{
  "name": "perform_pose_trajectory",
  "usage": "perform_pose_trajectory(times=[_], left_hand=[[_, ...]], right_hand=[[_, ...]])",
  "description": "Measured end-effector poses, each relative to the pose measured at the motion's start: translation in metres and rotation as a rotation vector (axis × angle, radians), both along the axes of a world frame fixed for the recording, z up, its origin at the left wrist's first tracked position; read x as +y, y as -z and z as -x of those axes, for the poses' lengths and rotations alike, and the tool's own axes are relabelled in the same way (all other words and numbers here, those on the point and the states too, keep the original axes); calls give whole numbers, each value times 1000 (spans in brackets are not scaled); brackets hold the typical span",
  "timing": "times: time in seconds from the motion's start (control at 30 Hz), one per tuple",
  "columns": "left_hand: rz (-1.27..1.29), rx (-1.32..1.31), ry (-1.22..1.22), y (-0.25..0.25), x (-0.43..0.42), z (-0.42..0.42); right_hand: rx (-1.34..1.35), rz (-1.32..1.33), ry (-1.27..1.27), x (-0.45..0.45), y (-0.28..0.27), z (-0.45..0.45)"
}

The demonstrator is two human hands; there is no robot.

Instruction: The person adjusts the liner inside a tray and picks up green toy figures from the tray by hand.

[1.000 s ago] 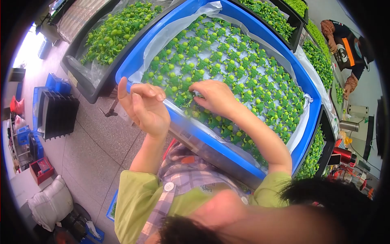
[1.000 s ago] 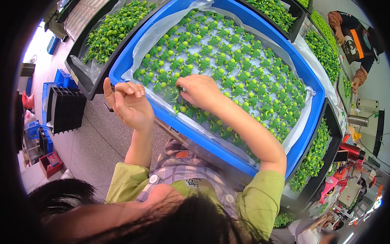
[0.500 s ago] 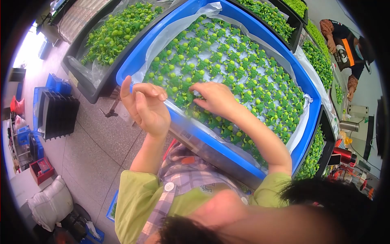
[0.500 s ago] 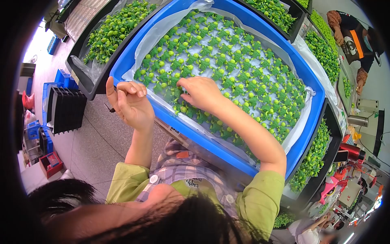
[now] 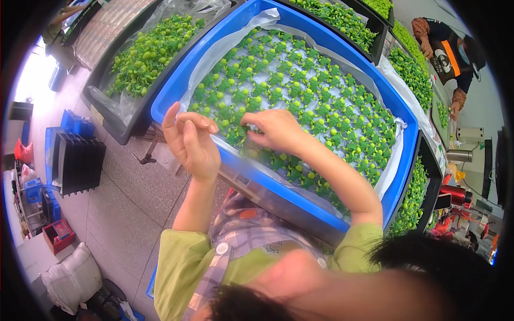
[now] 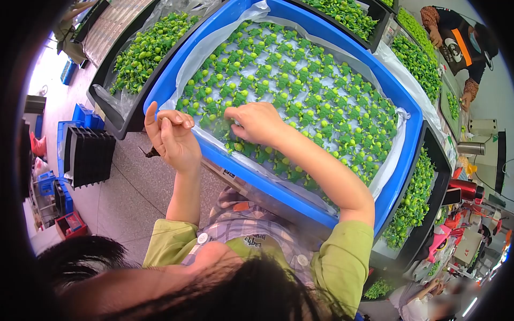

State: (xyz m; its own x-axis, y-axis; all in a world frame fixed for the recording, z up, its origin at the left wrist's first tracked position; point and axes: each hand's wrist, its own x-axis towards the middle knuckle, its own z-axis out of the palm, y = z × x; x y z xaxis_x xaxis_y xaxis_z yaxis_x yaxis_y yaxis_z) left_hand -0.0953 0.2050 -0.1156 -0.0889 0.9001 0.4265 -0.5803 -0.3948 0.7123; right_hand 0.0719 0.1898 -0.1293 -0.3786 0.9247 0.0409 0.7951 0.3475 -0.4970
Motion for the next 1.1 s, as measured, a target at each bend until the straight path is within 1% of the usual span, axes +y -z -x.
perform_pose_trajectory(times=[0.07, 0.13, 0.17, 0.2, 0.23, 0.27, 0.33, 0.37, 0.4, 0.5, 0.53, 0.6, 0.63, 0.7, 0.73, 0.77, 0.83, 0.87, 0.9, 0.93, 0.97, 1.0, 1.03, 1.07, 1.1], left_hand=[[9, 18, 1, -1, 1, -1], [29, 127, 21, -2, 2, -2], [41, 150, 43, -4, 2, -2], [36, 148, 44, -5, 2, -2], [48, 255, 91, -6, 2, -2], [60, 361, 139, -8, 2, -2], [88, 492, 222, -12, 0, -4], [112, 583, 252, -16, -3, -5], [69, 676, 226, -15, -3, -7], [28, 745, 228, -12, -3, -8], [92, 716, 247, -15, -4, -8], [164, 613, 315, -18, 3, -5], [175, 621, 325, -21, 9, -1], [167, 750, 243, -26, 23, 10], [131, 816, 157, -25, 33, 16], [131, 834, 126, -26, 41, 22], [97, 910, 70, -23, 58, 34], [103, 909, 70, -22, 64, 38], [102, 1030, 67, -21, 68, 42], [102, 1152, 64, -21, 71, 44], [84, 1225, 41, -22, 72, 42], [48, 1293, 55, -24, 72, 41], [10, 1360, 71, -26, 73, 40], [-43, 1381, 77, -28, 73, 39], [-38, 1385, 73, -29, 74, 38]], right_hand=[[45, -20, 33, -2, -5, -1], [182, 115, 107, -6, -15, -6], [181, 111, 108, -9, -18, -9], [320, 193, 140, -12, -21, -12], [458, 275, 172, -15, -24, -16], [457, 270, 175, -20, -28, -19], [662, 339, 200, -29, -35, -27], [676, 392, 203, -35, -40, -30], [676, 385, 212, -39, -42, -34], [755, 429, 248, -51, -47, -41], [755, 422, 258, -56, -48, -45], [611, 320, 247, -68, -51, -59], [603, 320, 281, -77, -57, -71], [509, 307, 405, -100, -70, -102], [582, 224, 516, -118, -72, -119], [487, 165, 608, -136, -79, -141], [235, -13, 872, -177, -99, -170], [150, -95, 942, -203, -98, -192], [63, -203, 1027, -226, -98, -205], [-48, -245, 1094, -251, -97, -219], [-117, -174, 1194, -275, -101, -228], [-272, -187, 1226, -296, -97, -239], [-349, -155, 1268, -312, -95, -246], [-425, -124, 1310, -329, -92, -254], [-438, -47, 1313, -344, -87, -266]])
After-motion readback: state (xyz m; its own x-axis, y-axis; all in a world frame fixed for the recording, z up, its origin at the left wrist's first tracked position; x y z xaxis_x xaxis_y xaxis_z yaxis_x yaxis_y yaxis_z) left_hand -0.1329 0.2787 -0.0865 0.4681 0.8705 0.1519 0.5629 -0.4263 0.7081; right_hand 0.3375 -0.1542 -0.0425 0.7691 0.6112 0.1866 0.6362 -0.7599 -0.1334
